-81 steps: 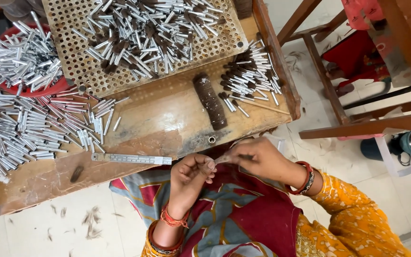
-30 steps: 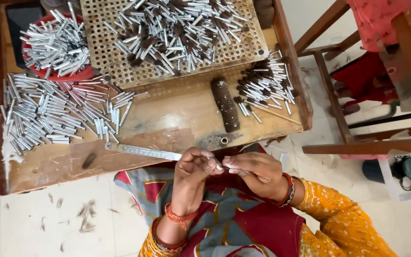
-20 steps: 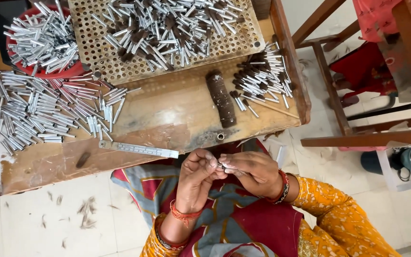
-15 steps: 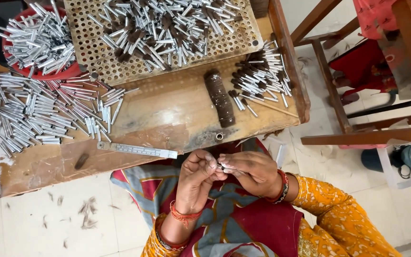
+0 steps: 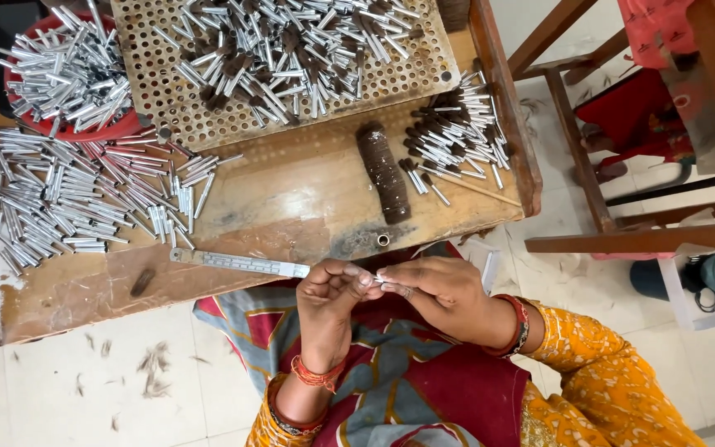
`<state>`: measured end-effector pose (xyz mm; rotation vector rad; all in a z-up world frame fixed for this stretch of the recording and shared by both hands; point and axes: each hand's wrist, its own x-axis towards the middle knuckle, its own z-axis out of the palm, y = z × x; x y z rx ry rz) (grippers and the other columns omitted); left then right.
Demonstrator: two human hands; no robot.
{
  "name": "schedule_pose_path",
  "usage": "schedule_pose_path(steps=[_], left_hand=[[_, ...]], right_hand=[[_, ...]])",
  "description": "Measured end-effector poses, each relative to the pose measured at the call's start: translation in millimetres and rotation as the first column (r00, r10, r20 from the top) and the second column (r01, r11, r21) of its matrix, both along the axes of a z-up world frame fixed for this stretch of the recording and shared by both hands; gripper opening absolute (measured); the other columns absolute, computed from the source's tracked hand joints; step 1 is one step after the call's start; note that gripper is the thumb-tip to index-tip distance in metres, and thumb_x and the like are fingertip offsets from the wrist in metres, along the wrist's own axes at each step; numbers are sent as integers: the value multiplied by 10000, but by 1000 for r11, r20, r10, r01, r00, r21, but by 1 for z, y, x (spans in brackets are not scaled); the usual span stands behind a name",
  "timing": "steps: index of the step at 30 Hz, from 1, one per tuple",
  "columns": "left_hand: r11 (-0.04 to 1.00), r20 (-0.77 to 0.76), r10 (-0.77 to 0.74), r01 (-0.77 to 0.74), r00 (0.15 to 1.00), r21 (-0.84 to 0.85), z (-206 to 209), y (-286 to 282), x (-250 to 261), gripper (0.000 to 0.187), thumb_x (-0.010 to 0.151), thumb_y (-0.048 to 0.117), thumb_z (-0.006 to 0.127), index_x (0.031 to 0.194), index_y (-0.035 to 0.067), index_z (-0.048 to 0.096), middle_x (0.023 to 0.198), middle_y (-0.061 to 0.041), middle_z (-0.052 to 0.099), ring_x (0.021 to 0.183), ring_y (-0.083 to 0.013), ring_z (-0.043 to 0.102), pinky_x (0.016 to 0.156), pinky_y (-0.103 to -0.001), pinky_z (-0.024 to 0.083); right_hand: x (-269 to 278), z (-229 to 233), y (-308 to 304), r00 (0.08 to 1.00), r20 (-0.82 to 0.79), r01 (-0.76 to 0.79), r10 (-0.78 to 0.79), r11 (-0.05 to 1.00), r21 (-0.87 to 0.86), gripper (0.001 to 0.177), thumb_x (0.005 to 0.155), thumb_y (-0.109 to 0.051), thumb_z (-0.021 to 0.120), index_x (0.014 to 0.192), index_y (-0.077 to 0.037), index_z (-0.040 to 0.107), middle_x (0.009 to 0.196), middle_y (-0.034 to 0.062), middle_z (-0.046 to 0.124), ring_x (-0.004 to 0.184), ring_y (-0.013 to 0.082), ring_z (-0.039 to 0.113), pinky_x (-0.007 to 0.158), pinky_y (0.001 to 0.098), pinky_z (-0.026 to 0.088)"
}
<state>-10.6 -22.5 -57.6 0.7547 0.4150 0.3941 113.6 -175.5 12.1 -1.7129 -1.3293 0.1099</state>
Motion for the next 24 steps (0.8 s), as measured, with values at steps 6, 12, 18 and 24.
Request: schedule_pose_path(steps=[6, 12, 18, 24], left_hand=[[999, 22, -11, 12, 1000, -40, 1, -1, 1, 94, 915, -63, 719, 989, -41, 666, 897, -126, 737, 781, -179, 738, 735, -331, 649], [999, 36, -26, 27, 999, -46, 3, 0, -1, 93, 913, -68, 722, 985, -45, 668, 894, -134, 743, 790, -200, 753, 743, -342, 654], [995, 46, -4, 9, 999, -96, -2, -1, -2, 120, 894, -82, 734, 989, -39, 677, 890, -131, 744, 785, -192, 744, 735, -339, 640], [998, 44, -5, 8, 999, -68, 3, 3, -4, 126, 875, -88, 750, 972, -42, 684, 907, -142, 761, 812, -186, 741, 775, -328, 625]], right_hand=[[-2, 2, -2, 999, 8, 35, -35, 999, -34, 305, 877, -5, 762, 1177, -51, 731, 1067, 97, 768, 884, 249, 768, 720, 326, 594], [-4, 5, -2, 1000, -10, 28, -28, 998, -51, 334, 863, -15, 779, 1190, -63, 730, 1091, 97, 772, 887, 244, 772, 718, 318, 597], [-4, 17, 1, 1000, -23, -1, -2, 994, -110, 387, 856, -50, 798, 1233, -48, 711, 1144, 113, 765, 927, 257, 771, 752, 315, 599], [1, 39, 6, 996, -73, 33, -45, 987, -155, 581, 798, -143, 847, 1323, -2, 643, 1169, 137, 748, 972, 258, 752, 819, 327, 586]])
